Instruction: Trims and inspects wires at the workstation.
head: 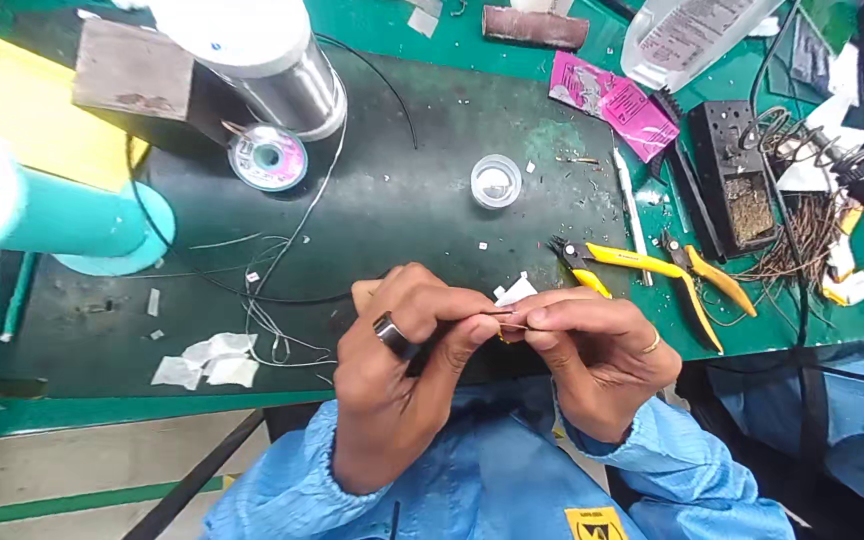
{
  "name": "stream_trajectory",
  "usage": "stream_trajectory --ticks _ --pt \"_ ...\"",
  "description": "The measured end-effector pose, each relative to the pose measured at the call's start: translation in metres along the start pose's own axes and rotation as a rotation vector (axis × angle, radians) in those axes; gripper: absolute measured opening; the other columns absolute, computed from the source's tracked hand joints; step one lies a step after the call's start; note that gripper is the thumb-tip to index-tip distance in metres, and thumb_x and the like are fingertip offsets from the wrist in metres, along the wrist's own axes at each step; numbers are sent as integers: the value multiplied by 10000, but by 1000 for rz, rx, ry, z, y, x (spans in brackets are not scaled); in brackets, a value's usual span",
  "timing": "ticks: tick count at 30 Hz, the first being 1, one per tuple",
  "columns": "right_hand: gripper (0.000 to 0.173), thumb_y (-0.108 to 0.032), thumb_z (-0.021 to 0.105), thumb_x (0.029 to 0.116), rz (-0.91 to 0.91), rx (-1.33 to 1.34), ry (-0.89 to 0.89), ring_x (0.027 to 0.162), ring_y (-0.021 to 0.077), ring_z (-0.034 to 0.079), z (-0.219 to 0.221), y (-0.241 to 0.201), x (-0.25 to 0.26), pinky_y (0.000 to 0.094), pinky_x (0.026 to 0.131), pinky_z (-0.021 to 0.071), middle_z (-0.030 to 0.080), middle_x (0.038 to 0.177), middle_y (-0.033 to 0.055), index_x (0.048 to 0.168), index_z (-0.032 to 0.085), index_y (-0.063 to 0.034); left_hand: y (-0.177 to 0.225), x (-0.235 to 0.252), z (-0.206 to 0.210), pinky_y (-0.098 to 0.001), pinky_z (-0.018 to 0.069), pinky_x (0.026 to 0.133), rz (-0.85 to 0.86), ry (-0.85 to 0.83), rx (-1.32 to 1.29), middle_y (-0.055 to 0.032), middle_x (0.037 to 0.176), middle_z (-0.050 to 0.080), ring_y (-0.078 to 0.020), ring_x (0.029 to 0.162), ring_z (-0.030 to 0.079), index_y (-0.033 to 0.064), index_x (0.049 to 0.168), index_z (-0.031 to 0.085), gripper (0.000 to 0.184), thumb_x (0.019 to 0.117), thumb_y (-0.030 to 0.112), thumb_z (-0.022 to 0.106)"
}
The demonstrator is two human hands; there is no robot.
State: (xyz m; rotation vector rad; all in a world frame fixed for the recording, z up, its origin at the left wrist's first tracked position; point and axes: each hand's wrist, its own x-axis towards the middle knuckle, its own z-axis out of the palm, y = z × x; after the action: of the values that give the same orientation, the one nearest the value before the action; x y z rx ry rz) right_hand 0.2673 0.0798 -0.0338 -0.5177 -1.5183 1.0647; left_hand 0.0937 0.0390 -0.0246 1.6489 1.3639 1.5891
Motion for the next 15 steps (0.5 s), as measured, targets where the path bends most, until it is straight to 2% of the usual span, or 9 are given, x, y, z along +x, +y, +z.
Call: stream_trajectory --ticks 15 --pt "130 46 707 936 6 -52 1 930 223 772 0 0 -1 330 803 667 772 1000 160 1064 705 24 -4 -1 0 -318 434 875 -37 18 -48 64 913 740 -7 859 626 151 994 738 100 1015 217 665"
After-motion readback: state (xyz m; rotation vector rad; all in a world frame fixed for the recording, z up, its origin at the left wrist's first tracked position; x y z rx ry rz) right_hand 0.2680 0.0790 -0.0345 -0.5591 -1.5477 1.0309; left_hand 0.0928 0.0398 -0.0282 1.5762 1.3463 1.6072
